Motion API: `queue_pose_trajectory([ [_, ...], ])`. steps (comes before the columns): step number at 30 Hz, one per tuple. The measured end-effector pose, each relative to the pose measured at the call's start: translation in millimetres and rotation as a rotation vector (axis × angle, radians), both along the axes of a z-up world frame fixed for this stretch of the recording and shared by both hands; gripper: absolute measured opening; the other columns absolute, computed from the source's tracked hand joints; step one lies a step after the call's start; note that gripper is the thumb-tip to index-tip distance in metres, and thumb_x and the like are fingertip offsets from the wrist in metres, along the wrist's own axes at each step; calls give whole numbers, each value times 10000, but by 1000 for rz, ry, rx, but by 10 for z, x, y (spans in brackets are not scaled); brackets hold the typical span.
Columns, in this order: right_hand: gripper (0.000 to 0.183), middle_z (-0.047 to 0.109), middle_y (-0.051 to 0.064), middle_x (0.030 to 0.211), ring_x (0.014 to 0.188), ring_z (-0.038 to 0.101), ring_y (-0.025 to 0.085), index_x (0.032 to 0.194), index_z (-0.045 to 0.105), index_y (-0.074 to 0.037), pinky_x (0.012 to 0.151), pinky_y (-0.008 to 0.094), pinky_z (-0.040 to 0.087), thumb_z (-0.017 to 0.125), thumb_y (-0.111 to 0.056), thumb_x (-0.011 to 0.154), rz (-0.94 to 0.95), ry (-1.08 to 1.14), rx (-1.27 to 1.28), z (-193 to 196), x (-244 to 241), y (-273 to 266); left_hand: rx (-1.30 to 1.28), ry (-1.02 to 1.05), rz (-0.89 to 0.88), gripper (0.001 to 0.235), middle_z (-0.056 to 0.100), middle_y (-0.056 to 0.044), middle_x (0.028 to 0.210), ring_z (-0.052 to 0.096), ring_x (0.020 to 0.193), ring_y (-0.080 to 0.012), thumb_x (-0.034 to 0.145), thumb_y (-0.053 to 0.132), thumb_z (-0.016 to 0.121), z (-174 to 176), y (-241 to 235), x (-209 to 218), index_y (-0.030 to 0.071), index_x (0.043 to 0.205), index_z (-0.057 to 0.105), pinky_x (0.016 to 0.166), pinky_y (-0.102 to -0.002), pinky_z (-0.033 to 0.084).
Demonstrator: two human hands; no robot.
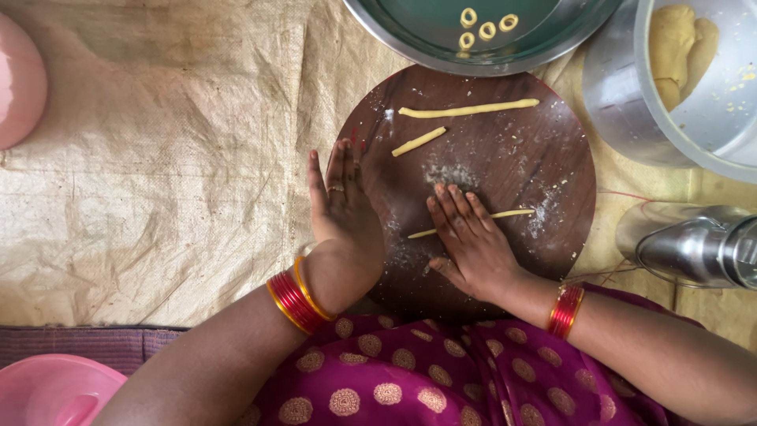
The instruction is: The person rolls small pieces of yellow dough into thin ropes on a round wooden board. They then join the ends of the ropes to form small rings and place them into a metal bowl.
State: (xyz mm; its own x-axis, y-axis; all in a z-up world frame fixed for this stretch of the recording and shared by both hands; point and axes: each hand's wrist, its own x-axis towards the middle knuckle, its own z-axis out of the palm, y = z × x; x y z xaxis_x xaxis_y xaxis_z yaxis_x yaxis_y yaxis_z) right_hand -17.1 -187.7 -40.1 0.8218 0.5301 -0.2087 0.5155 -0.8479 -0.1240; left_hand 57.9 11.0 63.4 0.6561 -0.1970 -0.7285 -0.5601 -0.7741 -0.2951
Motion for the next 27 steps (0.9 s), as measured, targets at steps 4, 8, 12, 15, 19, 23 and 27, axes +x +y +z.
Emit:
queue_pose_trajectory([
  [4,1011,43,289,1678,1564,61,381,1585,85,98,1284,505,67,280,-655,941,-120,-83,64,-98,347,92,-13,-21,24,749,-48,-216,1699,-139,1516,-416,969,387,502,-109,-6,-2,11,1567,255,1087,-672,-143],
  [8,931,59,280,1699,1592,60,415,1618,122,95,1306,528,67,201,-635,1046,-190,-178,125,-150,876,85,-31,-80,17,769,-9,-205,1685,-127,1509,-410,958,347,483,-166,-6,-22,-26,1571,206,1076,-683,-152],
  [12,952,78,287,1690,1585,65,405,1607,121,98,1296,514,58,240,-633,1010,-181,-202,143,-110,823,112,-40,-131,-13,789,-3,-201,1673,-114,1497,-428,931,307,504,-177,22,-5,-49,1557,179,1049,-716,-135],
  [15,984,66,352,1655,1562,45,441,1574,78,148,1273,527,49,260,-646,1021,-130,-101,187,-36,389,122,-84,-148,22,816,6,-212,1669,-111,1503,-419,931,331,492,-178,40,-11,-64,1567,166,1065,-701,-136],
  [19,959,37,348,1637,1554,18,423,1560,51,119,1260,529,35,253,-622,985,-67,-46,137,18,-39,58,-58,-177,21,819,-8,-246,1682,-116,1511,-415,935,339,503,-176,25,-16,-78,1562,182,1075,-690,-131],
  [23,945,-8,300,1680,1573,-18,398,1584,23,111,1289,510,26,157,-636,1021,-191,-25,146,-127,408,106,-48,-133,24,897,-62,-256,1667,-148,1492,-422,916,382,527,-156,9,13,-86,1564,120,1059,-688,-133],
  [27,962,-30,269,1696,1586,-36,374,1615,10,76,1306,496,3,57,-668,1007,-226,-171,52,-218,1057,80,22,-91,28,968,-117,-266,1652,-183,1471,-419,888,394,569,-154,6,83,-53,1564,40,1042,-691,-140],
])
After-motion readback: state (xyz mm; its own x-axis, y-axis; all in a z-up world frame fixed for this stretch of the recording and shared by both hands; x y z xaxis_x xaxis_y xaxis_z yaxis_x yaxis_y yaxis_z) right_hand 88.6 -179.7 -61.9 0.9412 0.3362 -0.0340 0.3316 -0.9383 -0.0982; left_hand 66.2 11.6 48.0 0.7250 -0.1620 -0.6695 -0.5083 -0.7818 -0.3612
